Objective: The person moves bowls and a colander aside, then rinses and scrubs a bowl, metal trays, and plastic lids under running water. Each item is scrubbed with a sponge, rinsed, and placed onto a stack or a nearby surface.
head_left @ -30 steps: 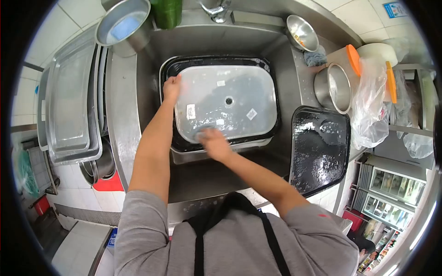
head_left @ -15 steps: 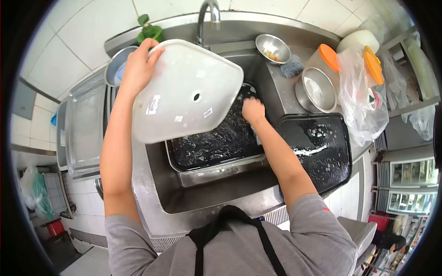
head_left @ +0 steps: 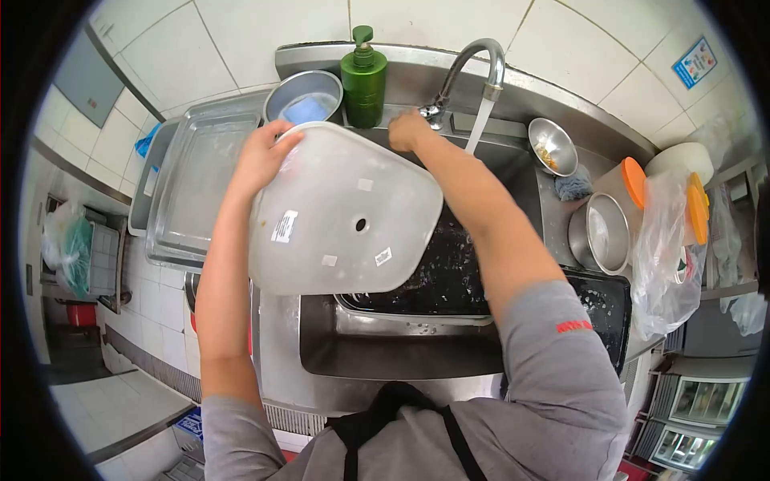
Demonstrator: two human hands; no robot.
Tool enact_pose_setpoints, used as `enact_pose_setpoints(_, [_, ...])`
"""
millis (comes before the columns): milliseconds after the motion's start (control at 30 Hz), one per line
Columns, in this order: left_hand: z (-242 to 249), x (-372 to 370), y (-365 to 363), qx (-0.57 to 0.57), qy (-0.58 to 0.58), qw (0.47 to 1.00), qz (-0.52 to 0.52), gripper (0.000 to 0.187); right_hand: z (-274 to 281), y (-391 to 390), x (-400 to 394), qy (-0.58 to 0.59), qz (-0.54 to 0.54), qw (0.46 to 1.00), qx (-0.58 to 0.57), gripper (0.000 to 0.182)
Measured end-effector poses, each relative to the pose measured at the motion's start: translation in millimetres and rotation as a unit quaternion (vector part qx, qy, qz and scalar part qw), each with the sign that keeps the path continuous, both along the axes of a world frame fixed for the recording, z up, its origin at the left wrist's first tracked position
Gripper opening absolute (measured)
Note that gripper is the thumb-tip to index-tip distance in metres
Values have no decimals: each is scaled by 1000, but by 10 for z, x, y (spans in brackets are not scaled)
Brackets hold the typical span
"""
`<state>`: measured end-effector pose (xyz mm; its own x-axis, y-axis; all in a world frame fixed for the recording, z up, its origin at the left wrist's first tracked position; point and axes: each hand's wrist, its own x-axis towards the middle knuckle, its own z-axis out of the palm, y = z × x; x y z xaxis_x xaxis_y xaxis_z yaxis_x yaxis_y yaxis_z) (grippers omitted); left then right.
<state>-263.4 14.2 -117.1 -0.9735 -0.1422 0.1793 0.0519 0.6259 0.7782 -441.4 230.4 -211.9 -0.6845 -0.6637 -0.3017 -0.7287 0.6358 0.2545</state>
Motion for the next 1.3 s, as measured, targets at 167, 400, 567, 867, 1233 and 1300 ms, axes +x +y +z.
enact_pose_setpoints(167, [212, -601, 600, -143, -49, 967, -205, 35, -31, 803, 775, -535, -334, 547, -550, 63])
enact_pose_setpoints(400, [12, -805, 2241, -321, 122, 882, -323, 45, -276, 1658, 2009, -160, -349, 501, -776, 42])
enact_pose_setpoints(567, [105, -864, 2143, -312, 110, 850, -409, 48, -257, 2190, 2611, -73, -421, 400, -811, 44])
enact_pose_setpoints(867, [296, -700, 2137, -381, 79, 868, -307, 59, -220, 1848, 2569, -56, -419, 380, -823, 47])
enact_pose_setpoints(1233, [-480, -268, 2729, -213, 270, 939, -35, 66, 38, 1402, 2160, 1, -394, 371, -841, 47])
enact_pose_setpoints(1300, [-721, 106, 2818, -262, 243, 928, -107, 60, 39, 1442, 2132, -13, -409, 281, -868, 45])
